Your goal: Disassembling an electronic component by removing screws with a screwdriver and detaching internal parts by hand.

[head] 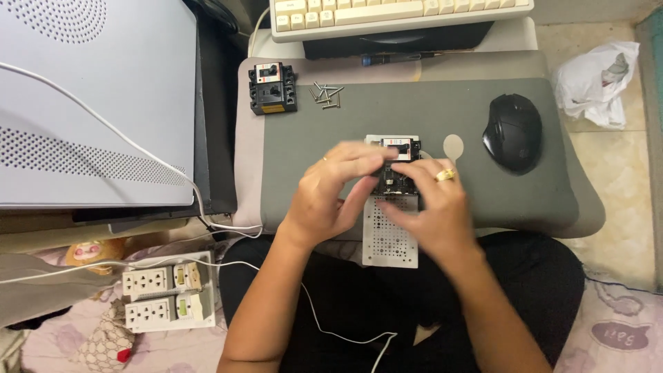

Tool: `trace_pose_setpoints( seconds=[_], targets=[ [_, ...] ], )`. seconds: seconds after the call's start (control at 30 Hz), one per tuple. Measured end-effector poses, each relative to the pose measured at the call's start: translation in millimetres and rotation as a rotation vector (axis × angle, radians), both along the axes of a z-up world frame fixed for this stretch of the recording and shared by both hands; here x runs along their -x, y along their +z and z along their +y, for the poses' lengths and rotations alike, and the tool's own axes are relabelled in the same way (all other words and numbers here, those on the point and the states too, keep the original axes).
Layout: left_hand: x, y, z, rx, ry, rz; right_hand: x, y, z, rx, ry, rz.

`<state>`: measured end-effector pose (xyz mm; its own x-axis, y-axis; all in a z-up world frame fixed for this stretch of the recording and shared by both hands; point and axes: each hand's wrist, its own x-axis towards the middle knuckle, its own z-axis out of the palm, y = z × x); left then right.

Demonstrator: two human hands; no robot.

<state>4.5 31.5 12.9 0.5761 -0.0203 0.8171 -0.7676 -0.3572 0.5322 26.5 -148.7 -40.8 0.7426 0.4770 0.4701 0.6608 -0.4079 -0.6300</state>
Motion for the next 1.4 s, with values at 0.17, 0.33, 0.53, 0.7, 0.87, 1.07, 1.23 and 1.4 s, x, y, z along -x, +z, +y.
trace_pose_setpoints(
  seconds=[0.17, 0.33, 0.53, 0.7, 0.87, 1.07, 1.23, 1.4],
  targets=[
    [3.3, -27.0, -2.9, -0.053, 0.146, -0.023, 28.0, 8.7, 43.9, 0.308, -0.435, -0.161],
    [6.0, 5.7, -4.8, -0.015, 0.048, 0.054, 21.2, 7.4, 42.9, 0.327, -0.418, -0.166],
    [9.9, 0.3, -1.8, -0.057, 0.030, 0.055, 4.0, 27.7, 20.1, 0.288, -0.047, -0.052],
    [12.9, 20.1, -4.6, 0.025, -0.114, 0.121, -6.7, 30.5, 9.1, 0.247, 0.132, 0.017],
    [11.7, 7.1, -6.1, -0.066, -0.036, 0.024, -13.0, 21.3, 6.1, 0.177, 0.241, 0.015],
    [11.7, 31.1, -9.1, -0.023, -0.106, 0.112, -2.8, 23.3, 7.6, 0.262, 0.112, 0.030],
    [9.1, 9.4, -5.9, -0.079, -0.034, 0.061, 1.7, 22.9, 7.2, 0.316, 0.095, 0.004],
    [9.9, 22.9, -8.4, 0.007, -0.109, 0.097, 5.1, 11.8, 5.7, 0.408, 0.012, 0.045]
  ],
)
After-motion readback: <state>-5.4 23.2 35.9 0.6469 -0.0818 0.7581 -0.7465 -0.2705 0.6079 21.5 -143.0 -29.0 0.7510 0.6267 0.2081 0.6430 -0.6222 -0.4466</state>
